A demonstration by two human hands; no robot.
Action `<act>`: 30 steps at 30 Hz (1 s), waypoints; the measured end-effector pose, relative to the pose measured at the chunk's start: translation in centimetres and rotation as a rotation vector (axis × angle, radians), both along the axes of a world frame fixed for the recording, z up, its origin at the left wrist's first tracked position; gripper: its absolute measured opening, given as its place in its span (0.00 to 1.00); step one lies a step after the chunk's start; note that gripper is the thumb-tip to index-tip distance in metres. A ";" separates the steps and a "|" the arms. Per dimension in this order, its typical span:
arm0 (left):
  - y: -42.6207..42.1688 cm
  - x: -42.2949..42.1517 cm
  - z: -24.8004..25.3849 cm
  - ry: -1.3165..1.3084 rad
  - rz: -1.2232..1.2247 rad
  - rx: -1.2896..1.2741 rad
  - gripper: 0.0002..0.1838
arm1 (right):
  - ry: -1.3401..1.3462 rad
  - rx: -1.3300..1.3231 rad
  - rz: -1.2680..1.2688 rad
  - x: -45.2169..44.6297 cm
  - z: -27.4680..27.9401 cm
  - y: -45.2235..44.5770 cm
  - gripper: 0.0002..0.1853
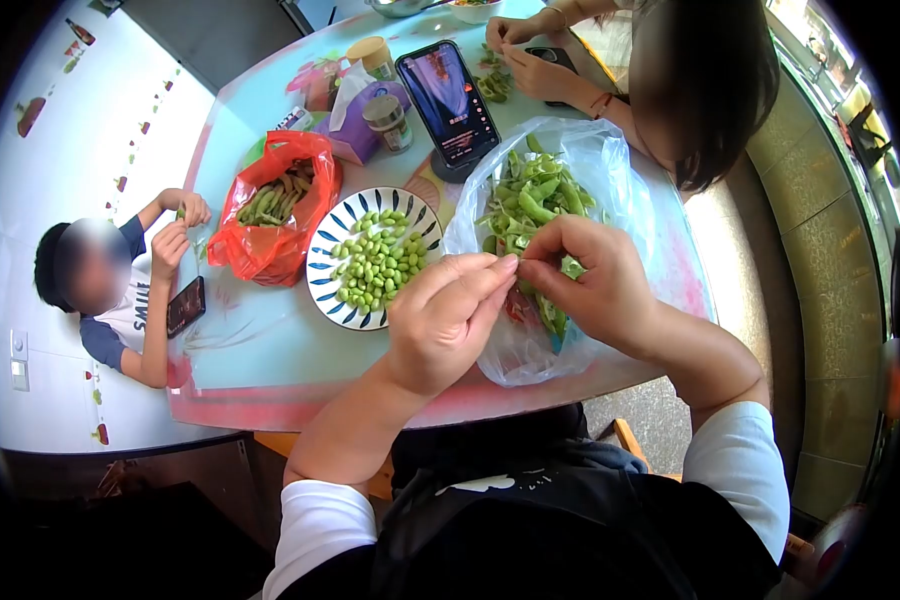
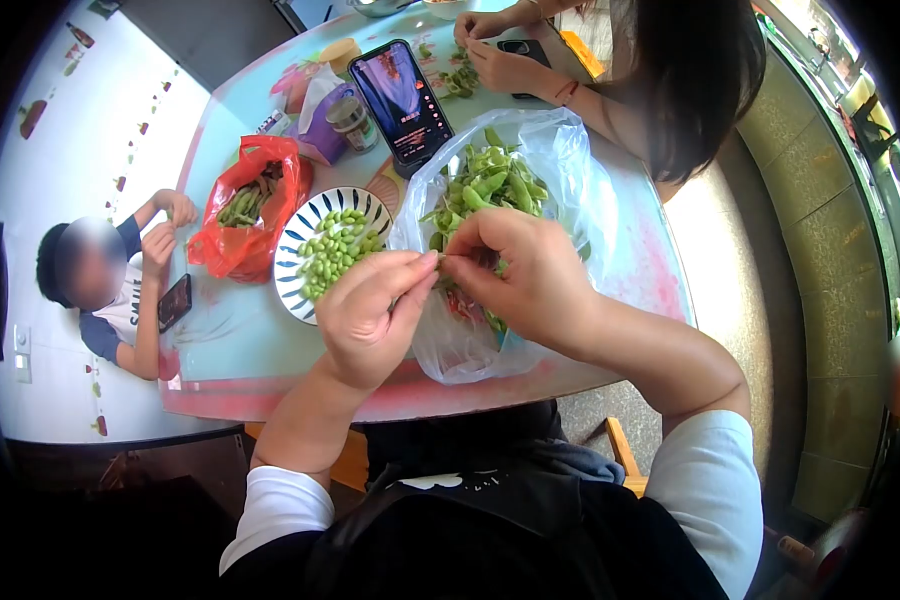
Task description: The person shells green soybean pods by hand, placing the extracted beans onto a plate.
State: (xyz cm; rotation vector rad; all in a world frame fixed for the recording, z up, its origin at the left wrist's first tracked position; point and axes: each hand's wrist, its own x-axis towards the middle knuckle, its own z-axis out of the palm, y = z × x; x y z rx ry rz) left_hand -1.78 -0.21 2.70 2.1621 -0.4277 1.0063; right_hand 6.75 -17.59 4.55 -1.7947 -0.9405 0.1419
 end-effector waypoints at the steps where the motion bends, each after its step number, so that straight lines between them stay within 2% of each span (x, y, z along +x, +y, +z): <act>1: 0.0 0.0 0.0 0.006 0.010 0.008 0.13 | -0.066 0.015 -0.010 0.0 -0.2 0.0 0.07; 3: -0.2 0.0 0.1 0.021 0.028 0.024 0.12 | -0.269 0.084 0.023 0.0 -0.5 0.3 0.08; 4: -0.4 -0.1 0.0 0.076 0.014 -0.067 0.12 | -0.370 0.119 0.040 0.0 -0.5 0.3 0.08; 6: -0.6 -0.1 -0.3 0.183 -0.009 -0.250 0.11 | -0.393 0.175 0.007 -0.2 -0.3 0.2 0.09; 10: 0.2 -0.5 -0.5 0.509 -0.209 -0.744 0.10 | -0.441 0.187 -0.150 1.6 0.7 -0.4 0.12; 11: 0.5 -0.4 -0.4 0.538 -0.265 -0.780 0.10 | -0.315 0.115 -0.139 1.8 0.6 -0.9 0.10; 14: 0.8 -0.3 -0.8 0.552 -0.324 -0.907 0.10 | -0.433 -0.072 -0.021 2.4 0.4 -1.2 0.06; 15: 0.9 -0.3 -0.7 0.561 -0.345 -0.885 0.10 | -0.464 -0.127 -0.025 2.2 0.3 -1.0 0.02; 18: 1.0 -0.2 -0.9 0.554 -0.350 -0.874 0.10 | -0.453 -0.242 -0.018 2.0 0.5 -1.0 0.04; 21: 1.0 -0.2 -0.9 0.556 -0.353 -0.890 0.10 | -0.503 -0.032 -0.057 1.9 0.3 -0.2 0.05; 24: 0.7 -0.2 -0.8 0.545 -0.308 -0.845 0.10 | -0.282 -0.073 0.005 1.6 0.3 -0.6 0.04; 27: 0.2 -0.5 -0.6 0.531 -0.226 -0.661 0.10 | 0.034 -0.111 0.065 0.9 0.4 -0.5 0.03; 28: -0.1 -0.6 -0.2 0.505 -0.218 -0.596 0.09 | -0.025 -0.114 0.039 0.8 0.4 -0.5 0.03; 30: -0.4 0.1 -1.0 0.284 -0.105 -0.351 0.10 | -0.150 -0.070 0.054 0.9 -0.1 0.1 0.03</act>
